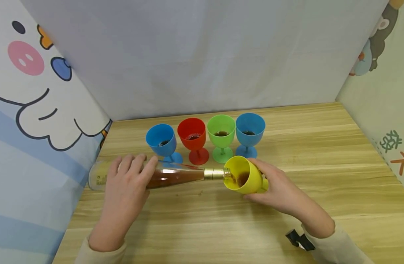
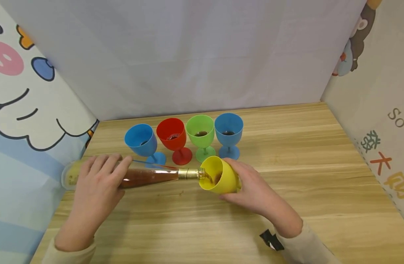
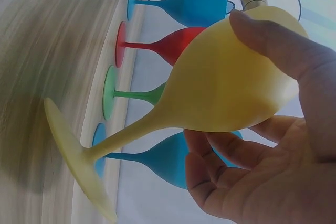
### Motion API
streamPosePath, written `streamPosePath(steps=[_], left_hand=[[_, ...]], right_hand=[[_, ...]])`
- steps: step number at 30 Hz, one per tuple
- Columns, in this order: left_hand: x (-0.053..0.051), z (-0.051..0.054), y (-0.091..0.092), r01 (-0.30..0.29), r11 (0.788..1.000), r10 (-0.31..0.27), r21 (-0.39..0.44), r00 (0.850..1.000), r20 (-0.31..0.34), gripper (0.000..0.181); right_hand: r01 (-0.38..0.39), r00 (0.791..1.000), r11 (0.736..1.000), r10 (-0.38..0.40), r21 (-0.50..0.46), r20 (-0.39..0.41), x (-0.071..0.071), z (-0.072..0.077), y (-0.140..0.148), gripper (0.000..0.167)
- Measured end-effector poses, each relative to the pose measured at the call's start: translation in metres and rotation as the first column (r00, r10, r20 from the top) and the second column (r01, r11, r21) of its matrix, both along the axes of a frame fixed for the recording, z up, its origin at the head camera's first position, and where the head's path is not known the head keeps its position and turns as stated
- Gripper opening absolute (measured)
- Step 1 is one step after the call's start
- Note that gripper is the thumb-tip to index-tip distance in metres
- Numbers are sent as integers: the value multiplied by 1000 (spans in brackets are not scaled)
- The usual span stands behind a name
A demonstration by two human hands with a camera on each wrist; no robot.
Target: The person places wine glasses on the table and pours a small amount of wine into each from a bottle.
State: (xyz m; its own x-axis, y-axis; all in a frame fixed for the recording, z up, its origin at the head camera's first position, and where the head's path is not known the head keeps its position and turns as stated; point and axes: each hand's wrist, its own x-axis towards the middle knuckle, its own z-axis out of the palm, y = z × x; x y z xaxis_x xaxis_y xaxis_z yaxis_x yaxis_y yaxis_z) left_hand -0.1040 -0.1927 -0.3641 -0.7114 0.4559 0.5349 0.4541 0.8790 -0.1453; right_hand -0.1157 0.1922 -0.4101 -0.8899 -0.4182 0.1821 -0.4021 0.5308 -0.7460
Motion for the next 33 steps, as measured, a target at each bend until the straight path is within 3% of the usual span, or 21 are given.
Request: streamPosePath(steps=[10, 20, 28, 33], left_hand=[[3, -8, -2, -19, 999, 15, 48, 995, 94, 71], [8, -25, -1, -66, 982, 36, 179, 985, 167, 76], [13, -33, 2, -123, 952, 65, 281, 976, 208, 79], [17, -37, -2, -166, 908, 78, 384, 969, 236, 92]], right_hand=[[22, 1000, 1000, -22, -11, 9, 1, 2, 1, 90], [39, 999, 997, -38, -63, 3, 1, 6, -2, 91], [63, 997, 989, -57, -134, 48, 3, 9, -1, 80], [107, 993, 982, -99, -157, 60, 4, 9, 4, 78]])
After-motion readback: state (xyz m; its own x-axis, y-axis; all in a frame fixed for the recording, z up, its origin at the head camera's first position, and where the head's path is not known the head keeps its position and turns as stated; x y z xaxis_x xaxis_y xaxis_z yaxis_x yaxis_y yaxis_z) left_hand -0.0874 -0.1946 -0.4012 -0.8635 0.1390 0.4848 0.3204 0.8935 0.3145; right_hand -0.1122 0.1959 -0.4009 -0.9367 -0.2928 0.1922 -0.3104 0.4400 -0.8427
